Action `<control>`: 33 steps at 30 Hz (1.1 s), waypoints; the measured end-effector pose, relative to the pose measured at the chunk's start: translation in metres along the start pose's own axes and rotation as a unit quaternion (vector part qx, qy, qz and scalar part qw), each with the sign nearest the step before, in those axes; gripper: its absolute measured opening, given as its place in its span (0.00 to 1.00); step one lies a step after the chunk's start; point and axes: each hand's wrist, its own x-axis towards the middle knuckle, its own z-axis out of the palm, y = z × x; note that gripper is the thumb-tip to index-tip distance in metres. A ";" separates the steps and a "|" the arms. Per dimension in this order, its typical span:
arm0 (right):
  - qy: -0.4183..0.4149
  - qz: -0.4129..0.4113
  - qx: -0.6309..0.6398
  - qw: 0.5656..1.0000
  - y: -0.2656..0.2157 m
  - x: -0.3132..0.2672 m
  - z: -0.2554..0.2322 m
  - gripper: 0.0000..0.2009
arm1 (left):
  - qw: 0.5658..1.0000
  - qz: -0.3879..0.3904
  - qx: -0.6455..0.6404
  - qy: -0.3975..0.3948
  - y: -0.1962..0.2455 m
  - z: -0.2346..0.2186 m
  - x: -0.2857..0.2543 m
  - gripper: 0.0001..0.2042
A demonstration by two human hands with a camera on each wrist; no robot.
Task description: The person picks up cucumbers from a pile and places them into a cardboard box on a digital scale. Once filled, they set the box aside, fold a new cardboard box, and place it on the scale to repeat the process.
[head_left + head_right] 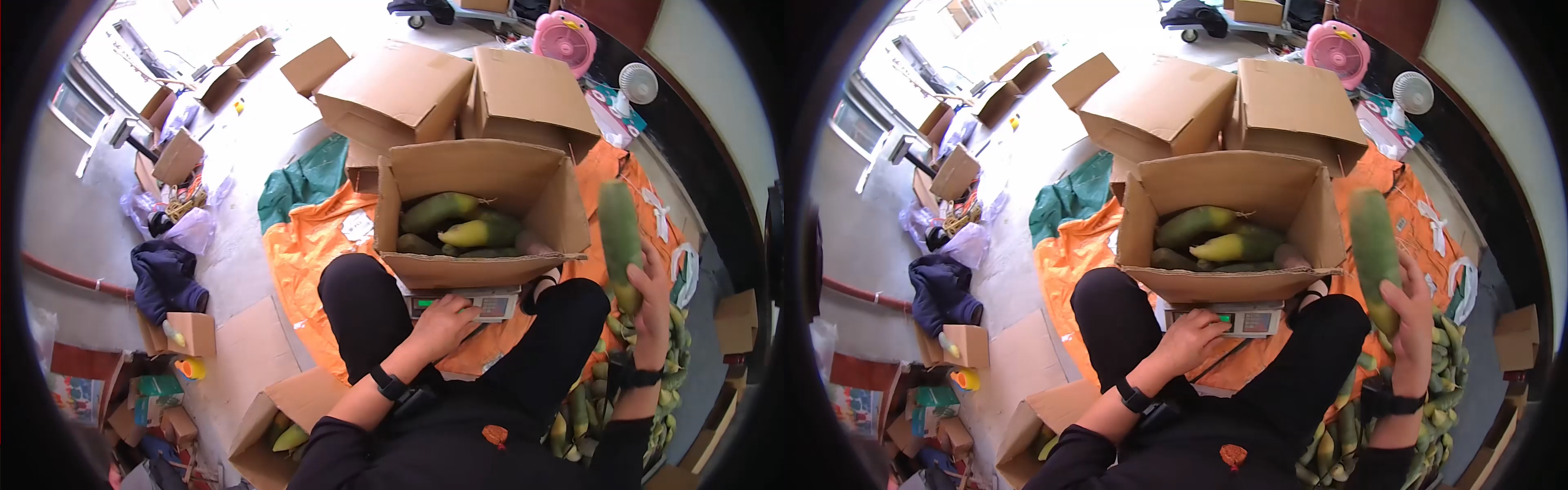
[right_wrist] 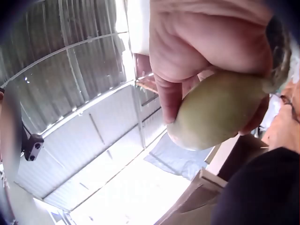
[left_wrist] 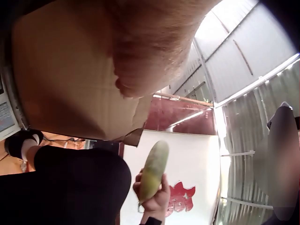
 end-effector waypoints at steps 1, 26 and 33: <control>-0.023 -0.007 -0.008 1.000 -0.005 0.008 0.011 0.30 | 1.000 0.003 -0.006 -0.002 -0.004 0.006 -0.002 0.12; -0.205 -0.224 -0.821 0.484 0.052 0.160 0.166 0.04 | 0.982 -0.114 -0.054 -0.141 -0.016 0.028 0.000 0.11; -0.222 -0.377 -0.568 0.697 0.019 0.133 0.165 0.10 | 0.981 -0.121 -0.036 -0.150 -0.017 0.026 -0.001 0.12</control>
